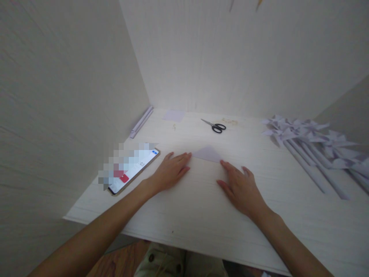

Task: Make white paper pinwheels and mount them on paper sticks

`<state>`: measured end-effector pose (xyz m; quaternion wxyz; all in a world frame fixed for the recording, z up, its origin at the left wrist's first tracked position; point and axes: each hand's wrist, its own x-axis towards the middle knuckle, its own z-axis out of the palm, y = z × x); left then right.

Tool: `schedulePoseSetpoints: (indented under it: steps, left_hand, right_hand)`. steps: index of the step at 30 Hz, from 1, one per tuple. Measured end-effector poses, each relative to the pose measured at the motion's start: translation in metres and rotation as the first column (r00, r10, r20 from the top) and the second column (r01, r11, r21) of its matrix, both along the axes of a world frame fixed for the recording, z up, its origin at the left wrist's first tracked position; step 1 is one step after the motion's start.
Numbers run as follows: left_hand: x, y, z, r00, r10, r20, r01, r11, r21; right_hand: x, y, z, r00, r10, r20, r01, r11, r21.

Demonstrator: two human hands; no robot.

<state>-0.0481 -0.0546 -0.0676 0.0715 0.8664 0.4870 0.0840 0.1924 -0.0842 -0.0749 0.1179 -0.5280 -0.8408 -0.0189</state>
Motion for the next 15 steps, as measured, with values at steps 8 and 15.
schedulePoseSetpoints:
  steps: [8, 15]
  left_hand:
    - [0.017, -0.004, 0.005, 0.999, 0.01, -0.035, -0.005, 0.989, 0.15]
    - [0.036, -0.001, -0.002, 0.995, 0.085, 0.045, -0.094, 0.957, 0.275]
  right_hand:
    - [0.004, -0.006, -0.005, 0.998, -0.063, -0.004, 0.063, 0.997, 0.042]
    - [0.006, -0.003, -0.004, 0.996, -0.038, -0.08, 0.041, 0.999, 0.036]
